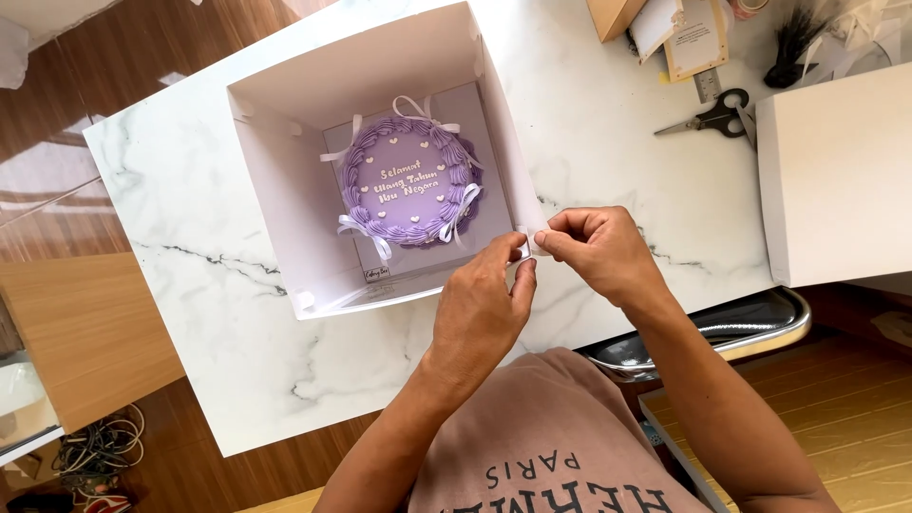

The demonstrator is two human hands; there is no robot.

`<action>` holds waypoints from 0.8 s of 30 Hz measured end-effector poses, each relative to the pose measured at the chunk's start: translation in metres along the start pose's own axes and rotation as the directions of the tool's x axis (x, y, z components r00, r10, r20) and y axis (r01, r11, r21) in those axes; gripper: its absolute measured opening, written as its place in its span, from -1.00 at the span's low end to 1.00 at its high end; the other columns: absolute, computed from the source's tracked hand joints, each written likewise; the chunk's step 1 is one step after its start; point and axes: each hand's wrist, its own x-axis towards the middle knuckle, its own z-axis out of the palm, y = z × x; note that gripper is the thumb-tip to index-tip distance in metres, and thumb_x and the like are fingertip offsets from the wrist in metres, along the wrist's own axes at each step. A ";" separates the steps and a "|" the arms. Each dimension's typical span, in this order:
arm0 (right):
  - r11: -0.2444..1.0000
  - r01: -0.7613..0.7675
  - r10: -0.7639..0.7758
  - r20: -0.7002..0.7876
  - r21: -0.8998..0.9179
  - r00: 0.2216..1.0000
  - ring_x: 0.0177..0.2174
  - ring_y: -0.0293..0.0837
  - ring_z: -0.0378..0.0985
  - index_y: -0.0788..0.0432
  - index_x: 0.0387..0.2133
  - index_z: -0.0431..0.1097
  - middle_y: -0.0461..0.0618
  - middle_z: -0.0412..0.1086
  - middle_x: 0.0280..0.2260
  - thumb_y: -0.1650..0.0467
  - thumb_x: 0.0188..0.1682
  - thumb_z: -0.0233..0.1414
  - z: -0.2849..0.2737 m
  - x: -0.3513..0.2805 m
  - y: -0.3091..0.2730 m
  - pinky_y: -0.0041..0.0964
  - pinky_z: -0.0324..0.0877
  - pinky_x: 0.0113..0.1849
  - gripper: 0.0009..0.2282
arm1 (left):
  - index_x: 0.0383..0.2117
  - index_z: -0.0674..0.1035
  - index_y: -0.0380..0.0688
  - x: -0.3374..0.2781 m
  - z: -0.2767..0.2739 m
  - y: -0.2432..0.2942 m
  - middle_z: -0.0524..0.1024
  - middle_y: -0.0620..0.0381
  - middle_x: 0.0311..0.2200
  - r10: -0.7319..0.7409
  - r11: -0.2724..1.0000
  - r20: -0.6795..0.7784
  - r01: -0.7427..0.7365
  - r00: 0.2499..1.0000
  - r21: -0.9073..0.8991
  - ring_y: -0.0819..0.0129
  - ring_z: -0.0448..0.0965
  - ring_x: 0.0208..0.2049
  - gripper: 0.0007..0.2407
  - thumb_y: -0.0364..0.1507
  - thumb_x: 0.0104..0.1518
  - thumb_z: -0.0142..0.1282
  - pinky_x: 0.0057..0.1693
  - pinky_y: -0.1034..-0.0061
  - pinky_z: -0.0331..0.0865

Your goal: The person places a decorated purple cake into a white display box, seals the box with a lid, and secures it with tape.

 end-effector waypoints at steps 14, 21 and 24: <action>0.837 -0.197 0.126 0.170 0.510 0.977 -0.62 -0.38 0.23 0.28 -0.43 0.57 -0.15 0.37 -0.62 0.35 -0.06 0.22 -0.002 0.004 0.023 -0.52 0.15 -0.57 -0.82 | -0.13 0.52 -0.30 0.002 0.002 0.000 0.68 -0.07 -0.32 -0.046 0.999 0.038 0.046 0.998 -0.002 0.21 0.70 -0.55 -0.79 -0.44 0.20 0.17 -0.40 0.42 0.52; 0.830 -0.221 0.145 0.186 0.512 0.972 -0.60 -0.35 0.35 0.26 -0.42 0.56 -0.09 0.42 -0.60 0.33 -0.07 0.23 -0.004 0.003 0.027 -0.51 0.22 -0.56 -0.81 | -0.11 0.51 -0.31 0.000 0.006 -0.004 0.68 -0.08 -0.38 0.013 0.998 -0.023 -0.015 1.000 -0.069 0.16 0.74 -0.43 -0.81 -0.47 0.24 0.15 -0.34 0.41 0.56; 0.834 -0.214 0.138 0.184 0.509 0.973 -0.62 -0.35 0.32 0.26 -0.41 0.56 -0.09 0.43 -0.61 0.33 -0.07 0.23 -0.005 0.004 0.028 -0.51 0.19 -0.58 -0.81 | -0.03 0.46 -0.32 -0.001 0.006 -0.001 0.67 -0.11 -0.37 -0.010 0.994 -0.027 0.007 1.000 -0.110 0.14 0.74 -0.39 -0.75 -0.47 0.23 0.14 -0.32 0.42 0.58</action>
